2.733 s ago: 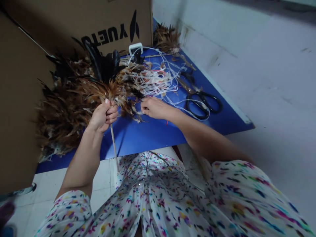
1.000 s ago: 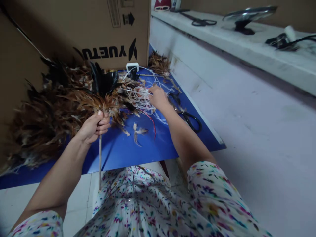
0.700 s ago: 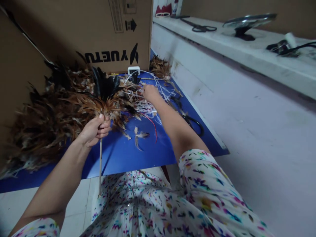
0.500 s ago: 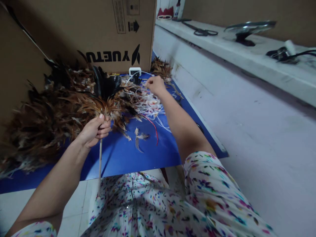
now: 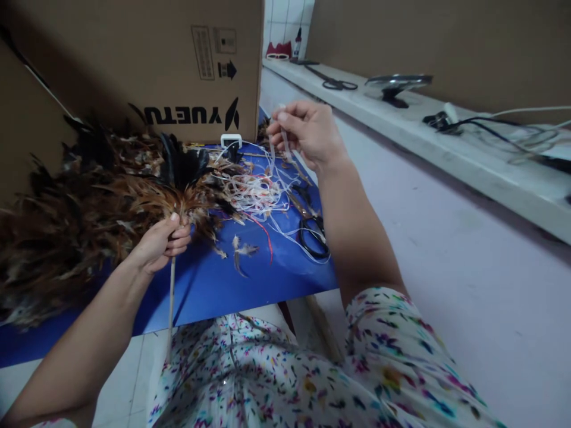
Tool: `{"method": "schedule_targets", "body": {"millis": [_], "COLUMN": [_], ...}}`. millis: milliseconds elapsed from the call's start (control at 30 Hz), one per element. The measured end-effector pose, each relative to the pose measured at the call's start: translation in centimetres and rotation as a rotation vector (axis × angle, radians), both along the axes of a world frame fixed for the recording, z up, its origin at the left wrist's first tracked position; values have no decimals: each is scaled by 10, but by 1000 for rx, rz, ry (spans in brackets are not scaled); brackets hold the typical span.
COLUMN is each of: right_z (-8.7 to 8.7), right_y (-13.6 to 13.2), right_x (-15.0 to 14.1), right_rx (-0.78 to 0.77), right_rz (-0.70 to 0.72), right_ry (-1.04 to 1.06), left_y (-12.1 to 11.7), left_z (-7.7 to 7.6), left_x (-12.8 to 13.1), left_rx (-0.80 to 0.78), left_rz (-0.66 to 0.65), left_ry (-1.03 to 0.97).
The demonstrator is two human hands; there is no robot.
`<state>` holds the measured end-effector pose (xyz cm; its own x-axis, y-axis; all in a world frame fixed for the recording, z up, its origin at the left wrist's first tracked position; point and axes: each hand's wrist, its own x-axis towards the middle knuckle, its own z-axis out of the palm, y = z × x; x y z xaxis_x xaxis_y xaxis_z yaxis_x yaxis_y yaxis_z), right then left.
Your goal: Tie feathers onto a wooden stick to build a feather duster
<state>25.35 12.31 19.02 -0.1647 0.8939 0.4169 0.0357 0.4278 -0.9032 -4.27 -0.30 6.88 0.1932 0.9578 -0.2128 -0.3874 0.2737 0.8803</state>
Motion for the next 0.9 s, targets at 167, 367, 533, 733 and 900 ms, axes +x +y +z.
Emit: {"method": "schedule_targets", "body": {"millis": [167, 367, 533, 733, 900], "right_z": [-8, -44, -66, -89, -99], "right_y": [-31, -62, -71, -72, -71], "right_x": [-14, -47, -73, -84, -84], "right_rx": [7, -25, -18, 209, 401], "right_rz": [35, 344, 451, 250, 156], "right_ry": [-15, -80, -218, -490, -667], "left_y": [-1, 0, 0, -1, -3], "left_z": [0, -1, -1, -3, -2], "left_x": [3, 7, 10, 12, 15], "left_rx": [-11, -56, -76, -49, -79], "left_rz": [15, 1, 49, 52, 15], "left_ry": [-22, -71, -80, -93, -117]}}
